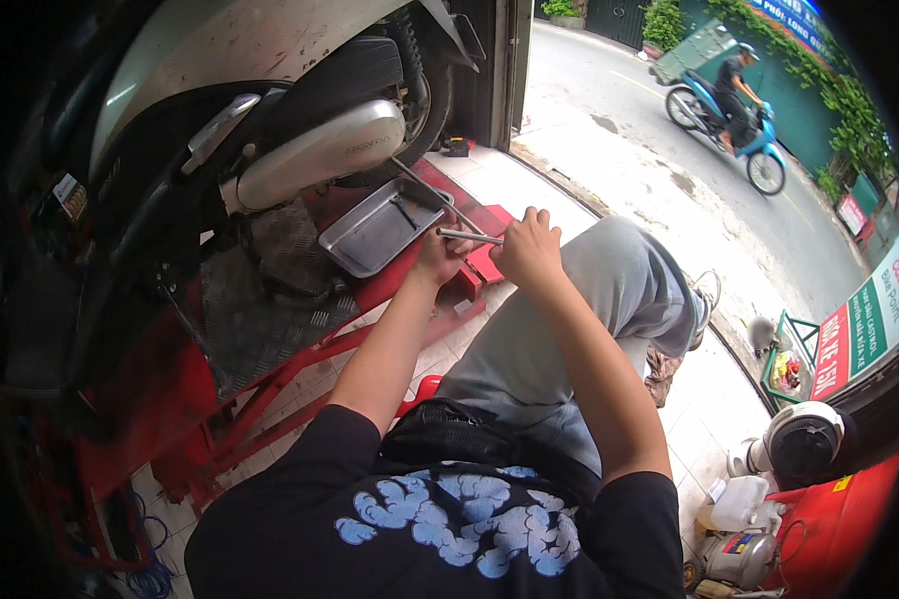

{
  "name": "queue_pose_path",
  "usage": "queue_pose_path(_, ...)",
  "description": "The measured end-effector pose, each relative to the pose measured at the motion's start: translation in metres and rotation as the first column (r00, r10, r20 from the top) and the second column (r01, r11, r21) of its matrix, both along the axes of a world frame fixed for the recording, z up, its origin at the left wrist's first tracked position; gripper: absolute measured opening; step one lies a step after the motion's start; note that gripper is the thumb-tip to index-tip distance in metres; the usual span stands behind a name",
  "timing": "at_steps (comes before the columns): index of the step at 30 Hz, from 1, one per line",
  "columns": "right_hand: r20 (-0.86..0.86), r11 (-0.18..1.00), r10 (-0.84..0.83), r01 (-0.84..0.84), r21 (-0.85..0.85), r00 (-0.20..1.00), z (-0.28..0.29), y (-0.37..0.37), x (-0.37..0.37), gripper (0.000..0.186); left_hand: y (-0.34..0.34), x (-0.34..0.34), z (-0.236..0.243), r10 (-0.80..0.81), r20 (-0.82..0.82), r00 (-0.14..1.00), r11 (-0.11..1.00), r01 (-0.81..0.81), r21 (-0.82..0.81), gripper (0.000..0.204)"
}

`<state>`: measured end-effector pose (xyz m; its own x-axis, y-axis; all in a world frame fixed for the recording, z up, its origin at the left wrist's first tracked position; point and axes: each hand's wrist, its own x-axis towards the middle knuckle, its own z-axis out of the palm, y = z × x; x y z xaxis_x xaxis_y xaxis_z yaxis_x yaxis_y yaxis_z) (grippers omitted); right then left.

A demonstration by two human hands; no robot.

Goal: The person uses a T-handle socket wrench to loosen the drain bolt on the bottom of a scooter engine while a drain pan is positioned underneath.

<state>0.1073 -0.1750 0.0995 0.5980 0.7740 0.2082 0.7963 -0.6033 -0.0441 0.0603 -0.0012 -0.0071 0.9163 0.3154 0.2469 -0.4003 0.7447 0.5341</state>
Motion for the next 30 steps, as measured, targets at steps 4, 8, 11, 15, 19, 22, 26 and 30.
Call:
queue_pose_path(4, -0.081, 0.981, 0.177, -0.183, -0.066, 0.981, -0.009, -0.017, -0.023, 0.037, -0.002, -0.001, 0.025, -0.030, -0.008, 1.000, 0.996, 0.029, -0.090, 0.027)
queue_pose_path(8, -0.429, 0.910, 0.394, -0.412, 0.055, 0.813, 0.029, -0.030, -0.057, 0.059, -0.001, 0.007, 0.013, -0.049, 0.080, 0.996, 0.988, 0.059, -0.140, 0.025)
queue_pose_path(11, -0.163, 0.938, 0.315, -0.281, 0.202, 0.935, 0.047, -0.031, -0.045, 0.073, 0.000, 0.003, 0.016, -0.049, -0.004, 0.999, 0.968, 0.046, -0.248, 0.026)
queue_pose_path(15, -0.129, 0.996, 0.076, -0.070, 0.053, 0.989, 0.027, -0.026, -0.017, 0.074, 0.002, 0.009, 0.014, -0.098, 0.105, 0.990, 0.962, 0.121, -0.243, 0.028)
queue_pose_path(19, -0.370, 0.884, 0.392, -0.456, -0.103, 0.842, 0.009, -0.016, -0.025, 0.050, 0.007, 0.010, 0.010, -0.070, 0.110, 0.991, 0.960, 0.097, -0.262, 0.037)
queue_pose_path(22, -0.355, 0.890, 0.453, -0.389, 0.238, 0.818, 0.053, -0.026, -0.043, 0.052, 0.017, 0.008, 0.009, -0.082, 0.163, 0.983, 0.963, 0.121, -0.242, 0.029)
queue_pose_path(26, -0.173, 0.983, 0.113, -0.085, 0.163, 0.978, 0.029, -0.025, -0.013, 0.055, 0.007, 0.008, 0.022, -0.090, 0.148, 0.985, 0.942, 0.132, -0.310, 0.031)
queue_pose_path(30, -0.309, 0.897, 0.427, -0.441, 0.026, 0.850, 0.011, -0.022, -0.018, 0.038, 0.017, 0.010, 0.015, -0.073, 0.223, 0.972, 0.953, 0.134, -0.273, 0.033)
